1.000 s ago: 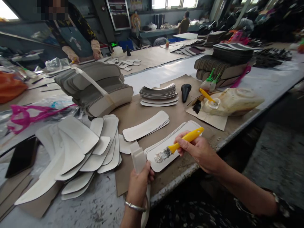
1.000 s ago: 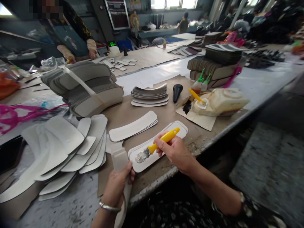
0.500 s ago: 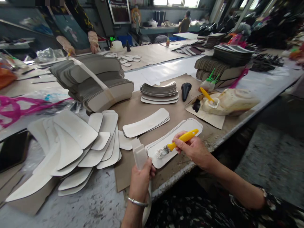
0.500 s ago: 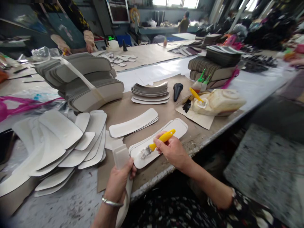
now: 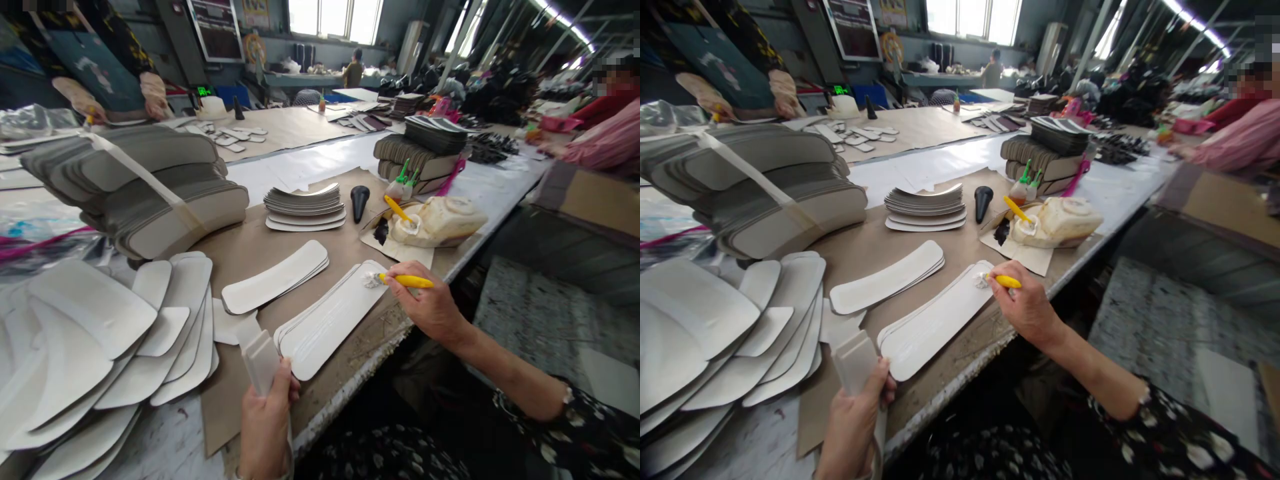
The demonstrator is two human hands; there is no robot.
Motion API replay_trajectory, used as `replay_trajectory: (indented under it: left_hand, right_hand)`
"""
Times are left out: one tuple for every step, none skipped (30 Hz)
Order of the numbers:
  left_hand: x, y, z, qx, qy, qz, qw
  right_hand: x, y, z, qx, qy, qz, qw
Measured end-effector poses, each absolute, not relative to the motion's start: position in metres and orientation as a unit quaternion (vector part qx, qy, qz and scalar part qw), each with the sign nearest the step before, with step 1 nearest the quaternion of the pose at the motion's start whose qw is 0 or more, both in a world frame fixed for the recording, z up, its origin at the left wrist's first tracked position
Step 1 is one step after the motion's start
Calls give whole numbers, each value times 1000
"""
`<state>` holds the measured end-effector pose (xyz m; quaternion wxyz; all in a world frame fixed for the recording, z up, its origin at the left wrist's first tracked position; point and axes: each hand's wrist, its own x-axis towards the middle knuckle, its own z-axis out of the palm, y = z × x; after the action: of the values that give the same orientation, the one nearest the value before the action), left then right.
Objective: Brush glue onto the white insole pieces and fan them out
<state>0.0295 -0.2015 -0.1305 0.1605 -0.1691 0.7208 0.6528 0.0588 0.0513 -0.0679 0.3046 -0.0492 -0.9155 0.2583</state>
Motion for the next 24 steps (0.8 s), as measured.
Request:
replay_trajectory:
  left_hand:
    - [30, -201, -129, -171, 722, 651, 160]
    - [30, -200, -128, -173, 723, 650, 159]
    - [31, -199, -127, -174, 725, 648, 157]
    - [31, -199, -126, -175, 726, 647, 154]
    - [31, -198, -126, -177, 727, 646, 151]
    - [31, -198, -126, -176, 727, 647, 150]
    - [31, -198, -126, -175, 726, 647, 153]
    - [31, -198, -125, -174, 726, 647, 157]
    - [30, -198, -125, -171, 726, 646, 161]
    - [30, -198, -124, -168, 728, 645, 163]
    - [30, -198, -123, -163, 730, 644, 164]
    - [30, -198, -121, -162, 729, 644, 164]
    - [31, -198, -119, -164, 725, 649, 164]
    - [31, -198, -117, -169, 717, 656, 164]
    - [32, -198, -114, -179, 707, 664, 165]
    - [32, -198, -112, -191, 697, 671, 166]
    - [32, -198, -110, -204, 688, 677, 166]
    - [33, -198, -108, -216, 681, 680, 164]
    - [33, -199, -107, -223, 678, 681, 165]
    - [33, -199, -108, -225, 677, 681, 168]
    - [33, -199, -109, -220, 676, 682, 173]
    - [33, -199, -111, -209, 677, 683, 177]
    - [33, -199, -113, -197, 681, 683, 177]
    - [33, -198, -115, -188, 685, 683, 173]
  right_hand:
    - [60, 53, -67, -44, -917, 251, 307]
    - [61, 55, -67, -37, -919, 245, 308]
    - [63, 56, -66, -27, -920, 238, 310]
    - [64, 57, -66, -17, -922, 231, 311]
    - [65, 58, -66, -5, -924, 222, 312]
    - [67, 58, -65, 5, -926, 212, 311]
    - [68, 58, -64, 12, -928, 202, 313]
    - [69, 57, -62, 16, -928, 192, 318]
    - [70, 56, -59, 17, -927, 184, 326]
    - [72, 55, -57, 18, -924, 179, 337]
    - [73, 54, -54, 18, -920, 178, 349]
    - [74, 52, -51, 17, -916, 180, 359]
    - [75, 50, -48, 16, -912, 183, 366]
    - [76, 48, -46, 14, -910, 188, 369]
    - [76, 46, -44, 12, -909, 193, 370]
    - [76, 44, -44, 10, -908, 198, 369]
    - [76, 42, -45, 7, -908, 203, 366]
    - [75, 41, -46, 1, -909, 210, 359]
    - [73, 40, -49, -7, -911, 219, 350]
    - [71, 40, -53, -15, -911, 229, 341]
    - [68, 40, -57, -22, -912, 241, 332]
    - [66, 42, -60, -27, -911, 252, 324]
    - [63, 44, -63, -26, -910, 262, 321]
    - [61, 47, -65, -24, -908, 267, 322]
